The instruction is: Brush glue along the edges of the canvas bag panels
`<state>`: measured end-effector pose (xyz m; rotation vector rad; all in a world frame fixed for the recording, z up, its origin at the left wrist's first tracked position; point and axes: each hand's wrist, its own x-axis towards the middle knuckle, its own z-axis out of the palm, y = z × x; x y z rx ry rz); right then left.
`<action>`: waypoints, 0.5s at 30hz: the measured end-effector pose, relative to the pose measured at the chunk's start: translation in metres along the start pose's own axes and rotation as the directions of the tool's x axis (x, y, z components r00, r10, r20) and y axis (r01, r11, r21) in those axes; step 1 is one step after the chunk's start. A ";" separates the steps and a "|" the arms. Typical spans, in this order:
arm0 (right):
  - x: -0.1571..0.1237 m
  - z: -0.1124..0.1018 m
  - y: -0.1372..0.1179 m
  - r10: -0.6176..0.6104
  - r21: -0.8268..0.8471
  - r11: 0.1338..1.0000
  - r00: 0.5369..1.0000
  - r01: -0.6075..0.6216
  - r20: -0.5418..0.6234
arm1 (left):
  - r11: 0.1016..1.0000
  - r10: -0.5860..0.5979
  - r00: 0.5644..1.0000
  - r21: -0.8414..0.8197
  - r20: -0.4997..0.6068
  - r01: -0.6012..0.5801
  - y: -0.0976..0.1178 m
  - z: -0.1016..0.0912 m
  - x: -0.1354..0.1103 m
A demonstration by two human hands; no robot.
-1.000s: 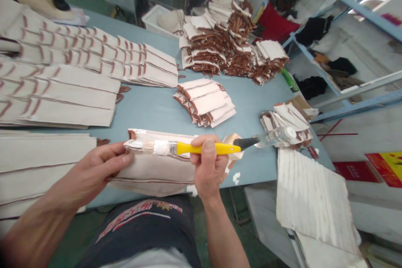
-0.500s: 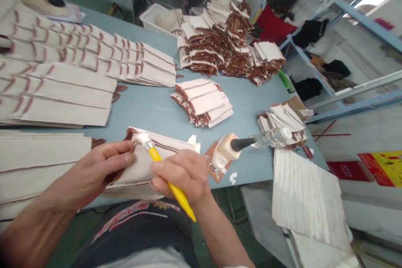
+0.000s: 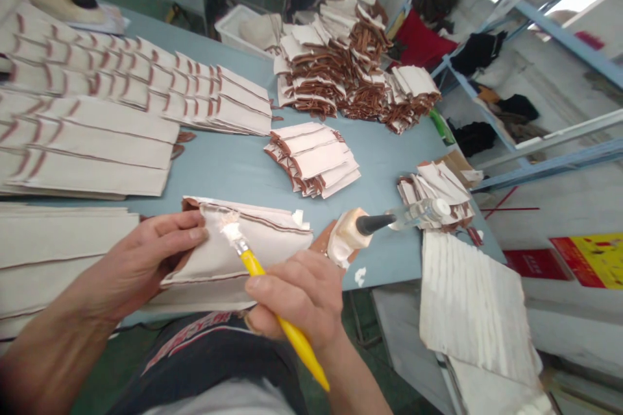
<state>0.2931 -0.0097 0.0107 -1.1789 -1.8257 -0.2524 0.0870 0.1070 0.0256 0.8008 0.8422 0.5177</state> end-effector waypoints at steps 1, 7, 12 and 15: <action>0.007 0.005 -0.003 0.024 0.052 0.998 0.998 -0.021 -0.063 | 0.999 0.006 1.000 0.040 0.013 -0.006 -0.001 -0.001 0.001; 0.035 0.028 -0.005 0.093 0.175 0.983 0.969 -0.052 -0.231 | 0.993 0.018 1.000 0.113 -0.017 -0.016 -0.006 -0.006 0.006; 0.026 0.023 0.006 0.208 0.168 0.974 0.906 -0.155 -0.370 | 0.997 -0.042 0.998 0.069 -0.043 0.045 -0.003 -0.008 0.004; 0.027 0.031 0.016 0.190 0.102 0.981 0.919 -0.164 -0.346 | 0.993 -0.067 0.997 0.093 -0.037 0.070 -0.001 -0.007 0.002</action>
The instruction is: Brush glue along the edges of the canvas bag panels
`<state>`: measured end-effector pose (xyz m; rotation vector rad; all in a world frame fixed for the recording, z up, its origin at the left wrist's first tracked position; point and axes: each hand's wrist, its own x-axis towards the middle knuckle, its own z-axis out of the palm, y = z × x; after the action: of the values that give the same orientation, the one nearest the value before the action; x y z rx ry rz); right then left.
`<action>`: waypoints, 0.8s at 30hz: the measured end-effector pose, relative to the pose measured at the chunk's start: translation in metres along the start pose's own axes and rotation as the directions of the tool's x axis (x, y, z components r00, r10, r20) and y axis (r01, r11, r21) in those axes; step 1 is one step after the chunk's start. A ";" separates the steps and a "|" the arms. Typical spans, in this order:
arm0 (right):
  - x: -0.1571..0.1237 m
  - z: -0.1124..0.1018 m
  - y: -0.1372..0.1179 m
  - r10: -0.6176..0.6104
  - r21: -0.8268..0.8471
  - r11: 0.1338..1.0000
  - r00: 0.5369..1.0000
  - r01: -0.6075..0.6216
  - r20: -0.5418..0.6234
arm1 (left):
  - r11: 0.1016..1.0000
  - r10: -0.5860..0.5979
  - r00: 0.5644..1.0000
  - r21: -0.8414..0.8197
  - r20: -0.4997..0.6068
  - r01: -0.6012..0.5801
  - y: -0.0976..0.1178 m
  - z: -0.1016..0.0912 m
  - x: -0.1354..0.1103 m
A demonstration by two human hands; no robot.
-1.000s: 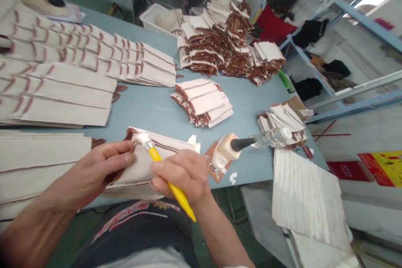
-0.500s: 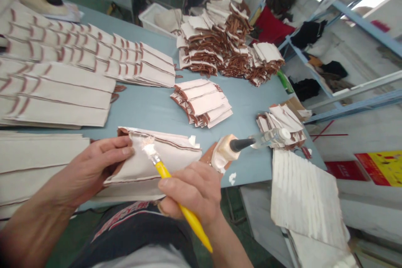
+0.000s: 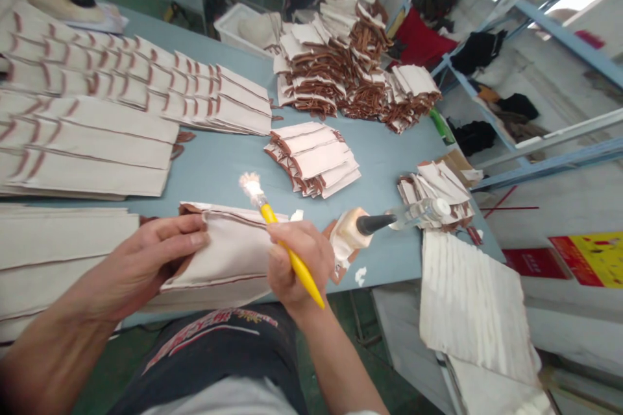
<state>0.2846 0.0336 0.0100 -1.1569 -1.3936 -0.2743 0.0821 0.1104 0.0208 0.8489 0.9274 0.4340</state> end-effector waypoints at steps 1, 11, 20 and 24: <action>0.000 0.005 0.003 0.017 -0.020 1.000 0.999 -0.017 0.029 | 1.000 0.003 1.000 0.012 0.008 -0.003 0.000 0.000 0.000; 0.003 0.028 0.022 0.159 -0.154 0.978 0.983 -0.143 0.095 | 0.986 0.071 0.991 0.141 0.115 -0.087 -0.007 -0.015 -0.002; 0.002 0.024 0.047 0.349 -0.205 0.919 0.937 -0.336 0.029 | 0.738 0.298 0.938 0.580 0.179 -0.345 -0.042 -0.014 -0.004; -0.004 0.022 0.048 0.377 -0.164 0.914 0.926 -0.371 0.008 | 0.716 0.339 0.910 0.562 0.238 -0.414 -0.040 -0.004 -0.005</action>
<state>0.3061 0.0713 -0.0213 -1.5432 -1.1678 -0.0897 0.0751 0.0844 -0.0095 1.6618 0.7809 0.4349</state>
